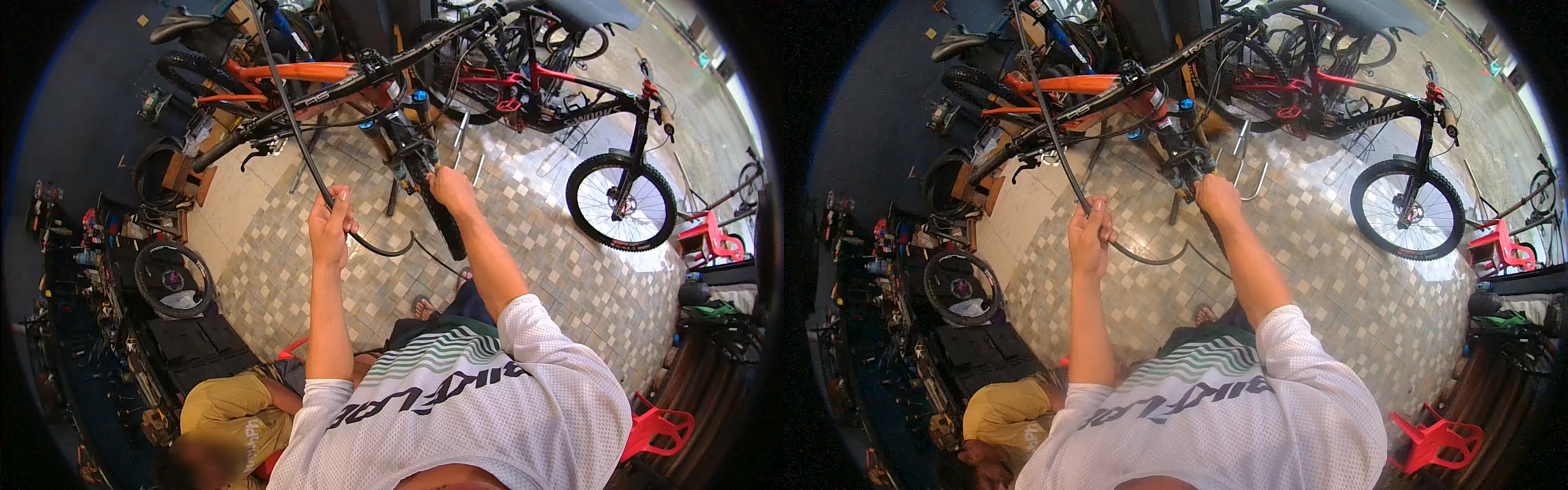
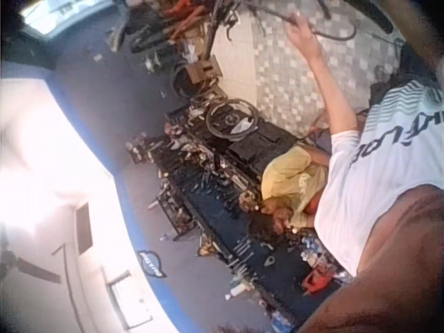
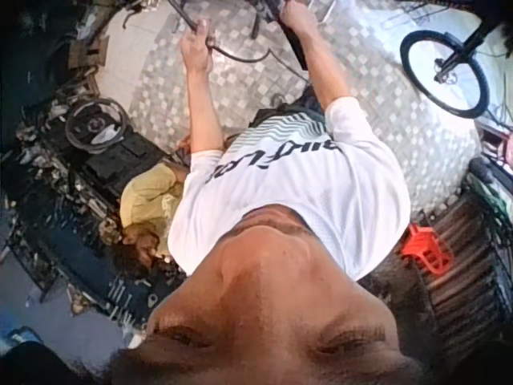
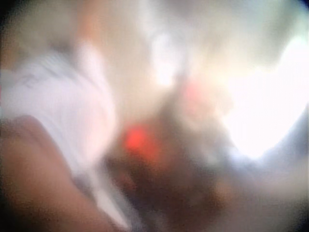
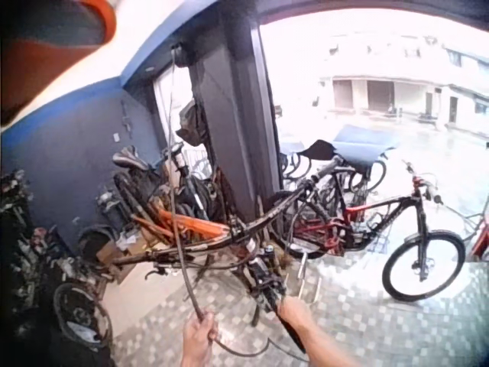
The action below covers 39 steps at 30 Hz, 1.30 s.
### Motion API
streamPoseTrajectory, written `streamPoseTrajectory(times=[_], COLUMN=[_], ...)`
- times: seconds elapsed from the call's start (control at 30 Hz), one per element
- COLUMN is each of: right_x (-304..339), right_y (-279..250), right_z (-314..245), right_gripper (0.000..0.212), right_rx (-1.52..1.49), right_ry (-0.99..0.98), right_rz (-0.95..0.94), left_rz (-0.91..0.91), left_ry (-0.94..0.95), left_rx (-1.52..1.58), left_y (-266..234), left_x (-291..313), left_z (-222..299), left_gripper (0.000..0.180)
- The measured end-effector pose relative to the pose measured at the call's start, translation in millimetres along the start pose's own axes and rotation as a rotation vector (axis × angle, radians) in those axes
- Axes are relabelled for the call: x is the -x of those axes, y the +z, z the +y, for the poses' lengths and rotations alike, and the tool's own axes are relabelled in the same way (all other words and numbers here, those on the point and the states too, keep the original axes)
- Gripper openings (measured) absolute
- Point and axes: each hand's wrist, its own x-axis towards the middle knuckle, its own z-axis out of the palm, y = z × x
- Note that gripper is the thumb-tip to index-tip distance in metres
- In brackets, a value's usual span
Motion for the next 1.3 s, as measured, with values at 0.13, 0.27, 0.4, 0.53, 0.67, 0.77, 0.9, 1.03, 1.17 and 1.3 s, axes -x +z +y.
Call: streamPoseTrajectory(times=[0.13, 0.27, 0.4, 0.53, 0.67, 0.77, 0.9, 1.03, 1.17, 1.3], right_x=[-4, -11, -19, -35, -36, -26, -9, -17, -14, -8], right_y=[14, 16, 2, 8, 60, 113, 171, 218, 229, 219], right_z=[-2, -1, -23, -30, -16, -13, -31, -33, -44, -67], right_gripper=[0.041, 0.041, 0.043, 0.044, 0.049, 0.052, 0.050, 0.053, 0.053, 0.041], right_rx=[-0.062, 0.025, 0.038, 0.101, 0.012, -0.158, -0.446, -0.577, -0.645, -0.723], right_ry=[-0.034, 0.016, -0.028, -0.069, -0.024, 0.155, 0.181, 0.303, 0.249, 0.246], right_rz=[-0.058, 0.011, -0.018, -0.078, -0.154, -0.130, -0.075, 0.060, 0.152, 0.134], left_rz=[0.014, 0.043, 0.068, 0.082, 0.095, 0.129, 0.206, 0.203, 0.205, 0.246], left_ry=[0.004, 0.028, 0.035, 0.024, 0.025, 0.029, 0.007, -0.017, -0.012, 0.008], left_rx=[-0.041, -0.061, -0.081, -0.088, -0.062, -0.083, -0.114, -0.128, -0.133, -0.158], left_y=[-3, -6, -4, 2, -2, -3, -17, -22, -31, -40], left_x=[10, 14, 16, 16, 13, 12, 19, 21, 23, 28], left_z=[5, 9, 8, 6, 3, 6, 12, 20, 21, 19], left_gripper=[0.023, 0.023, 0.022, 0.022, 0.023, 0.023, 0.023, 0.021, 0.019, 0.019])
